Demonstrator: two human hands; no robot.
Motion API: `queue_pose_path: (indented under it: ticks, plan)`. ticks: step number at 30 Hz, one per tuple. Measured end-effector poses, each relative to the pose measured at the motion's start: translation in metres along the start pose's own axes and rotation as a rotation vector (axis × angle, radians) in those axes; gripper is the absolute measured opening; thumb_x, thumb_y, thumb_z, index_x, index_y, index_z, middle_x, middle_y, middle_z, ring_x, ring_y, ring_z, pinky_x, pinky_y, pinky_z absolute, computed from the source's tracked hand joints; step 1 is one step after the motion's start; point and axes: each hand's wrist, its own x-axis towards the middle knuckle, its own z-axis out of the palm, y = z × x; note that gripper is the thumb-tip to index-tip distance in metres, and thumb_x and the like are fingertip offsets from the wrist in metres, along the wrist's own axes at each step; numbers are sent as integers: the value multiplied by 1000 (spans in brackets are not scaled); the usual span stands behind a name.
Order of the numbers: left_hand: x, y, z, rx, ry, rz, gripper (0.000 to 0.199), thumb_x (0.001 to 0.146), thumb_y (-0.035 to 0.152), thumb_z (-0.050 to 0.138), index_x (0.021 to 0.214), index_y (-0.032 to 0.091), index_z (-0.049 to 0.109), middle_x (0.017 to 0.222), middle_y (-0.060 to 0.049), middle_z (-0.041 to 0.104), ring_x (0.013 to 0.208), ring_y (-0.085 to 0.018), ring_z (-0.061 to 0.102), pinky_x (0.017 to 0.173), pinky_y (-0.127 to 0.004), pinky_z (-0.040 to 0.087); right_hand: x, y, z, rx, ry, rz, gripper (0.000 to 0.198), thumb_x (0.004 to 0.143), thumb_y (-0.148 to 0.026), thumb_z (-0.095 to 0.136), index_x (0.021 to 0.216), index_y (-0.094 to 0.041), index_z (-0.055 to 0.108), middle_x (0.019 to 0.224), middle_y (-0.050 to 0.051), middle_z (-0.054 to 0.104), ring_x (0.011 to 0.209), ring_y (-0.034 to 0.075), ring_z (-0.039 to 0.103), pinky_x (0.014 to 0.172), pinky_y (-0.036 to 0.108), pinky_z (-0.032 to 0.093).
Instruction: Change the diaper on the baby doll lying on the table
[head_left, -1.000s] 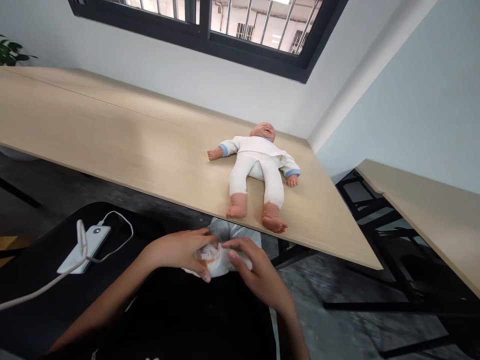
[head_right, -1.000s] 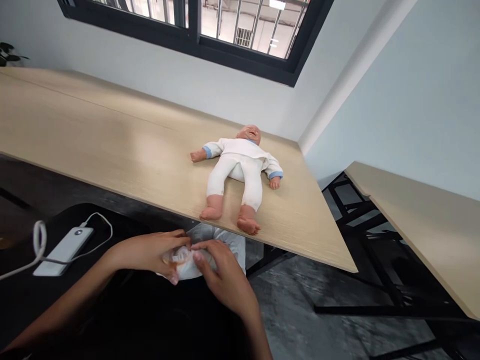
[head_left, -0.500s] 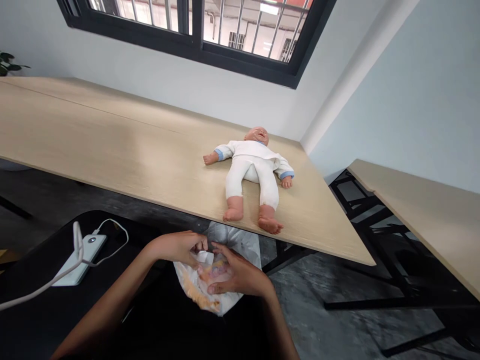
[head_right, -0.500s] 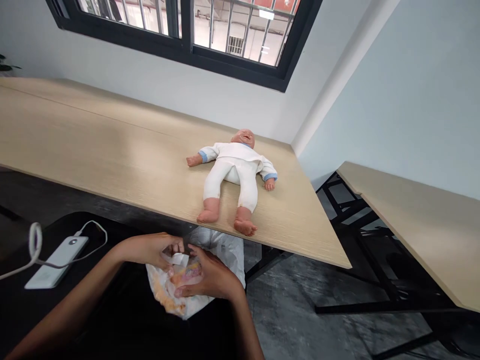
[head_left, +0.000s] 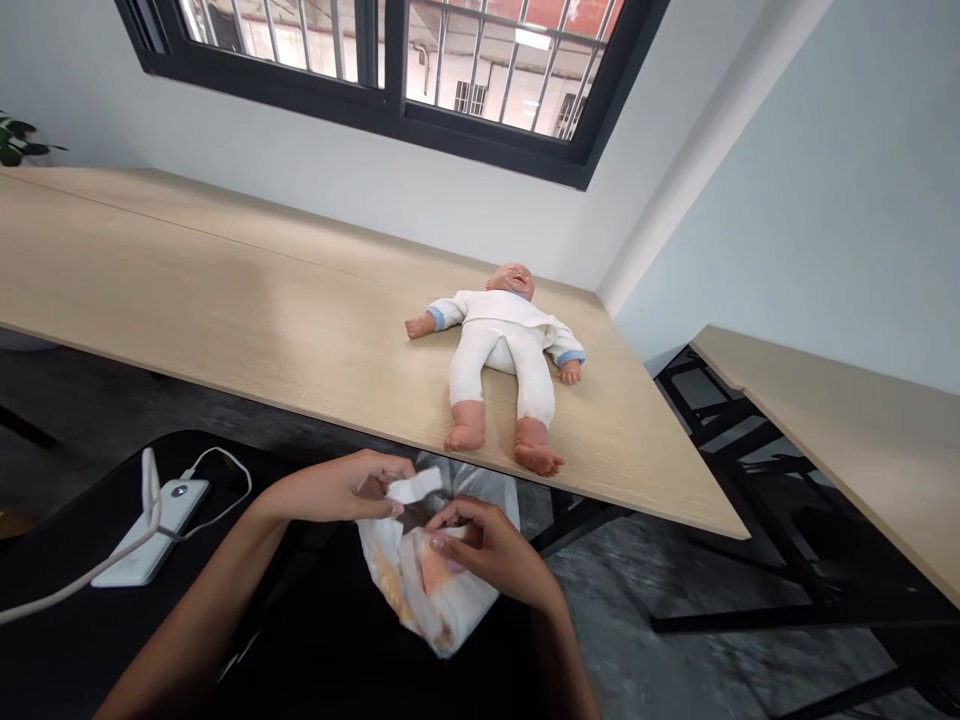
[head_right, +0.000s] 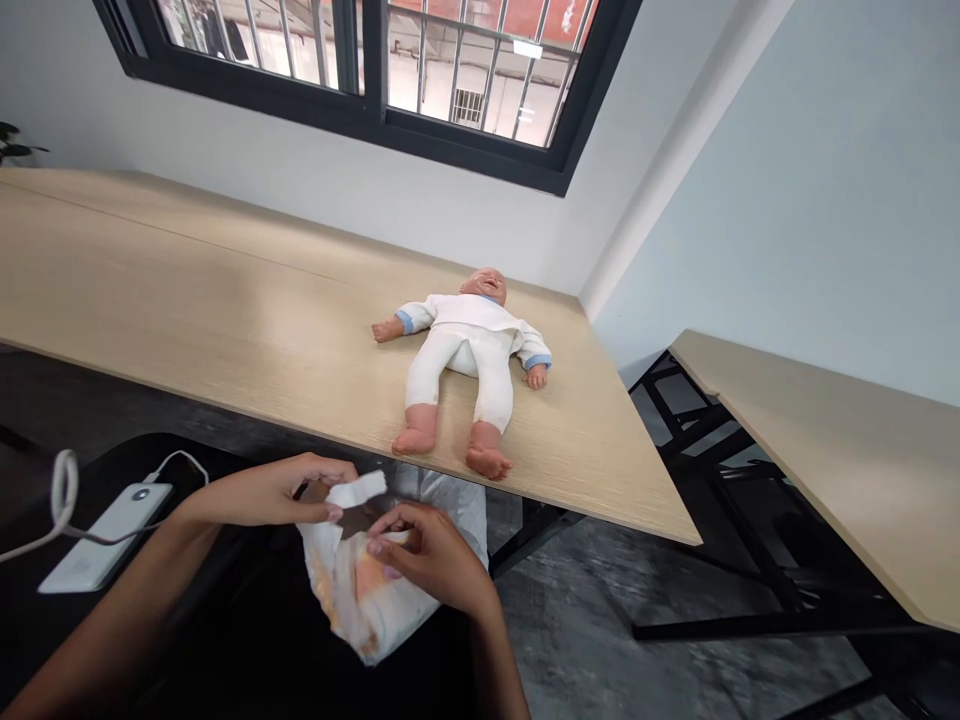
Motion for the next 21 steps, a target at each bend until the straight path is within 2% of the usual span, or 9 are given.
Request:
queue_pose_path:
  ticks: [4, 7, 9, 10, 12, 14, 16, 19, 21]
  plan:
    - [-11, -3, -11, -47, 15, 10, 20, 83, 36, 65, 86, 16, 68, 80, -4, 68, 74, -15, 61, 67, -22, 45, -15, -13, -14, 33, 1, -20, 33, 82, -50, 64, 85, -18, 61, 87, 2, 56, 63, 8, 49, 52, 19, 42]
    - [-26, -9, -21, -191, -150, -23, 24, 84, 39, 65, 82, 16, 70, 60, -2, 64, 54, -12, 60, 54, -21, 43, -34, -25, -31, -43, -41, -41, 32, 80, -48, 67, 90, -19, 61, 85, 1, 57, 68, 10, 50, 58, 19, 42]
    - [-33, -10, -26, -230, -216, -54, 27, 84, 42, 64, 88, 17, 71, 53, 0, 60, 45, -11, 56, 48, -20, 39, -50, -33, -42, -128, -86, -77, 32, 78, -47, 70, 94, -20, 63, 83, 0, 60, 71, 11, 52, 63, 20, 42]
    - [-35, -9, -27, -198, -198, -53, 27, 84, 43, 64, 92, 17, 71, 56, -1, 62, 47, -11, 57, 49, -21, 41, -58, -36, -46, -146, -126, -95, 33, 77, -47, 71, 96, -21, 64, 82, 1, 62, 73, 11, 55, 66, 20, 43]
    - [-32, -4, -24, -48, -106, -6, 29, 82, 42, 67, 100, 21, 71, 78, -4, 69, 69, -15, 64, 66, -23, 49, -72, -40, -51, -144, -237, -132, 35, 77, -49, 71, 99, -22, 66, 82, 2, 67, 75, 13, 62, 69, 20, 45]
    - [-22, 2, -14, 131, -72, 62, 36, 78, 39, 72, 110, 24, 69, 110, -6, 68, 103, -20, 61, 91, -29, 46, -81, -41, -52, -117, -357, -180, 38, 78, -50, 69, 101, -20, 67, 78, 3, 69, 72, 13, 66, 69, 19, 47]
    - [-10, 7, 2, 250, -165, 94, 51, 72, 36, 77, 120, 23, 64, 128, -8, 60, 122, -24, 52, 105, -34, 38, -84, -38, -51, -63, -439, -191, 43, 80, -51, 67, 107, -18, 66, 72, 3, 70, 67, 12, 67, 65, 18, 48]
    - [3, 8, 31, 378, -323, 51, 64, 65, 21, 81, 125, 16, 60, 127, -12, 62, 118, -27, 56, 102, -35, 42, -73, -28, -49, 39, -419, -15, 48, 88, -52, 55, 120, -16, 57, 68, 2, 68, 57, 11, 64, 53, 16, 47]
    - [5, 9, 48, 438, -295, 48, 60, 62, 11, 79, 119, 20, 65, 114, -7, 69, 105, -25, 64, 93, -30, 48, -58, -13, -48, -12, -270, 122, 48, 93, -52, 45, 126, -18, 52, 80, 4, 69, 63, 13, 65, 51, 19, 47]
